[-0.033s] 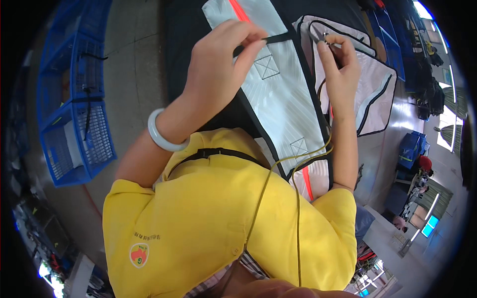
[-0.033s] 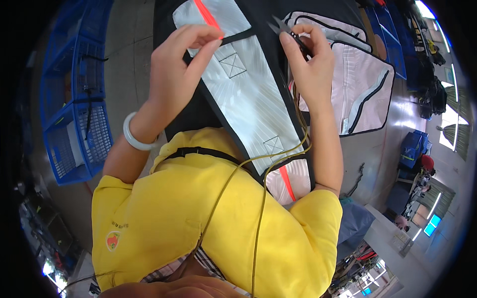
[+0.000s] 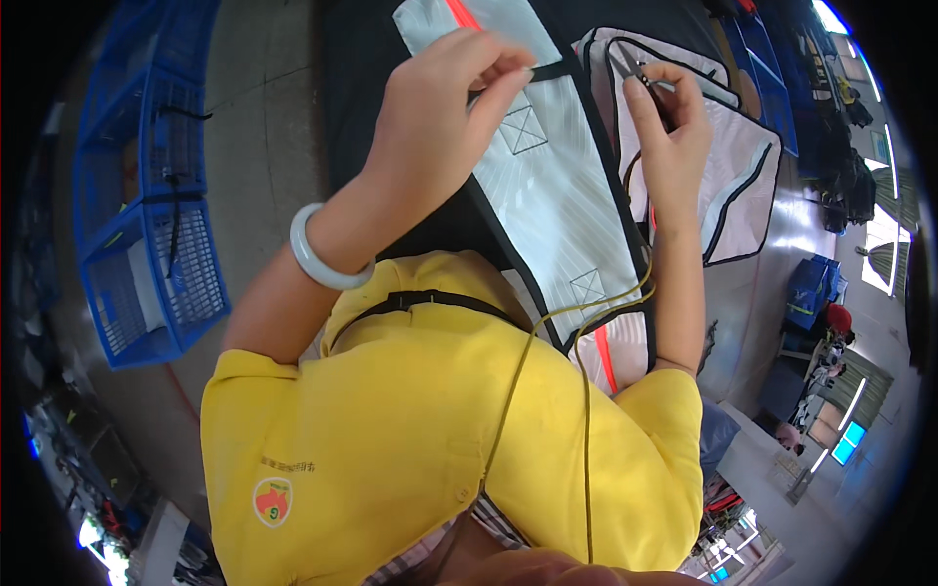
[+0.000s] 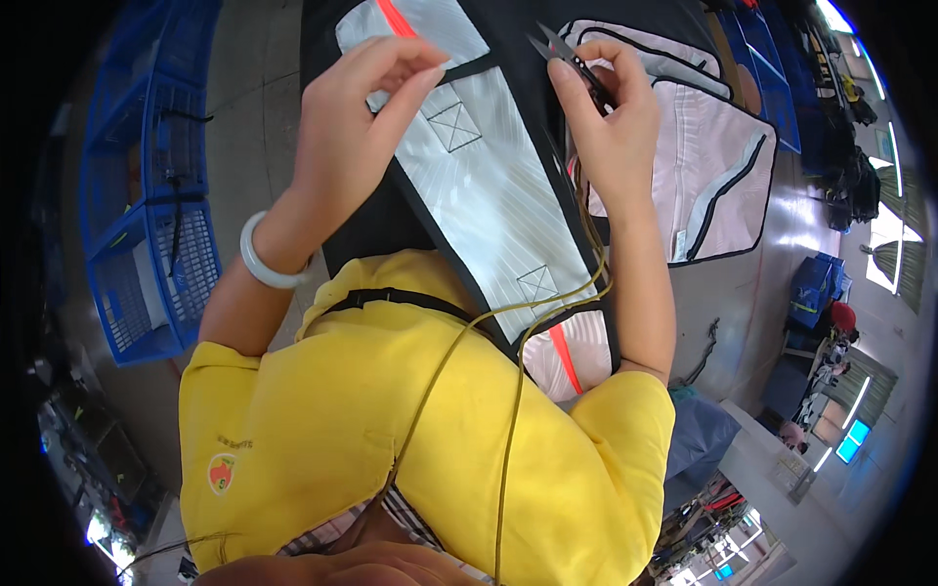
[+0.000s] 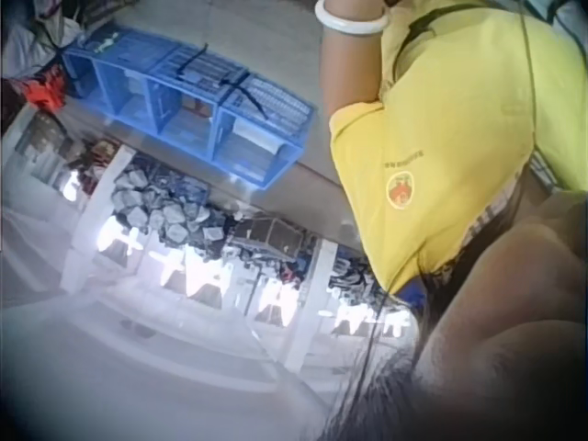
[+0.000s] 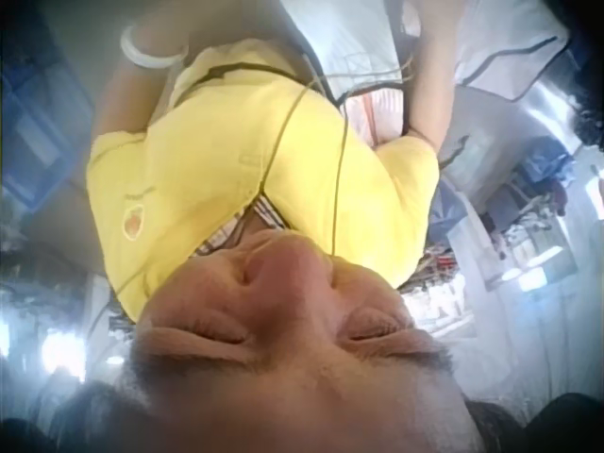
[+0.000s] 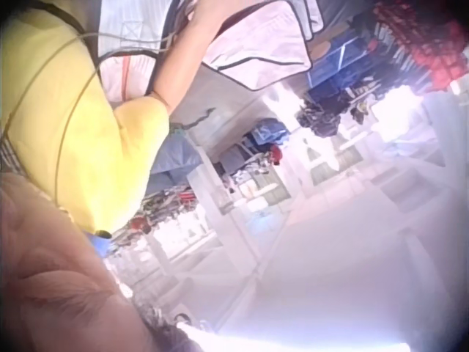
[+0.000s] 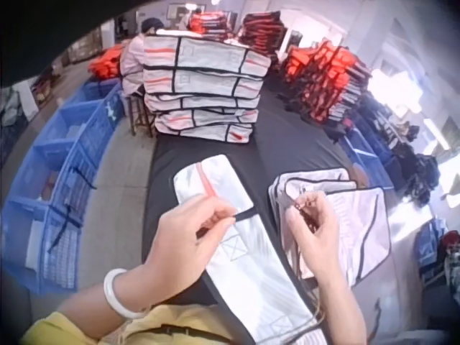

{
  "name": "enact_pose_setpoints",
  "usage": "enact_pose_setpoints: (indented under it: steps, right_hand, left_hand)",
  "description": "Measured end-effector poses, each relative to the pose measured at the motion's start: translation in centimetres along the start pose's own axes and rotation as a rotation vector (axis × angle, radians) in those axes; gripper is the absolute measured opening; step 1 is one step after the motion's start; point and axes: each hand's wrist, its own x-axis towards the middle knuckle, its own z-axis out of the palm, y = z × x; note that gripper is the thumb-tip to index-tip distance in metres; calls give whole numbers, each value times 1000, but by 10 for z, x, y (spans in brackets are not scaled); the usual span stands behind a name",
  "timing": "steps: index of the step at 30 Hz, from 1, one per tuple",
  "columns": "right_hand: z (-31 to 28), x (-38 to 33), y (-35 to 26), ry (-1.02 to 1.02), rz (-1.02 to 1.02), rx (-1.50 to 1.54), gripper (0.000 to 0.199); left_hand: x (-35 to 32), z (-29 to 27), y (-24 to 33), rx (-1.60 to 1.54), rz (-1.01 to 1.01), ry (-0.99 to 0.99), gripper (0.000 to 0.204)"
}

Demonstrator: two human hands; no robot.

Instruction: Trimming loose threads and excess material from manufactured bags or cases using snips.

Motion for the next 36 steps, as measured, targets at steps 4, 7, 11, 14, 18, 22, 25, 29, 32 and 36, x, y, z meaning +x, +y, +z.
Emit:
enact_pose_setpoints:
  steps: [4, 7, 11, 14, 18, 22, 25, 29, 32, 36]
  right_hand:
    - [-6, 3, 1, 38, -34, 44, 23]
    - [-11, 3, 1, 36, -63, 67, 22]
    - [-19, 5, -5, -41, -65, 62, 18]
    - [-18, 3, -14, -44, -123, -62, 20]
    - [-18, 7, -21, -92, -444, -514, 21]
    - [-22, 15, -25, -116, -614, -618, 18]
    - [-21, 16, -25, -111, -695, -628, 17]
    - [-17, 13, -30, -152, -696, -733, 18]
    - [-16, 14, -52, -162, -664, -652, 23]
    - [-16, 18, -50, -160, -705, -677, 23]
  left_hand:
    - [26, 20, -11, 122, 57, -44, 16]
    - [34, 29, -6, 255, 87, -59, 15]
    - [40, 31, 14, 346, 151, -112, 9]
    - [44, 31, 26, 351, -88, -202, 10]
    - [44, 34, 22, 460, 176, -54, 6]
    - [47, 45, 2, 304, 474, 206, 5]
    - [41, 38, 18, 501, 151, -13, 7]
    - [36, 38, 13, 455, 165, 4, 7]
    - [34, 39, 11, 444, 173, 16, 8]
    - [34, 38, 11, 423, 193, 22, 8]
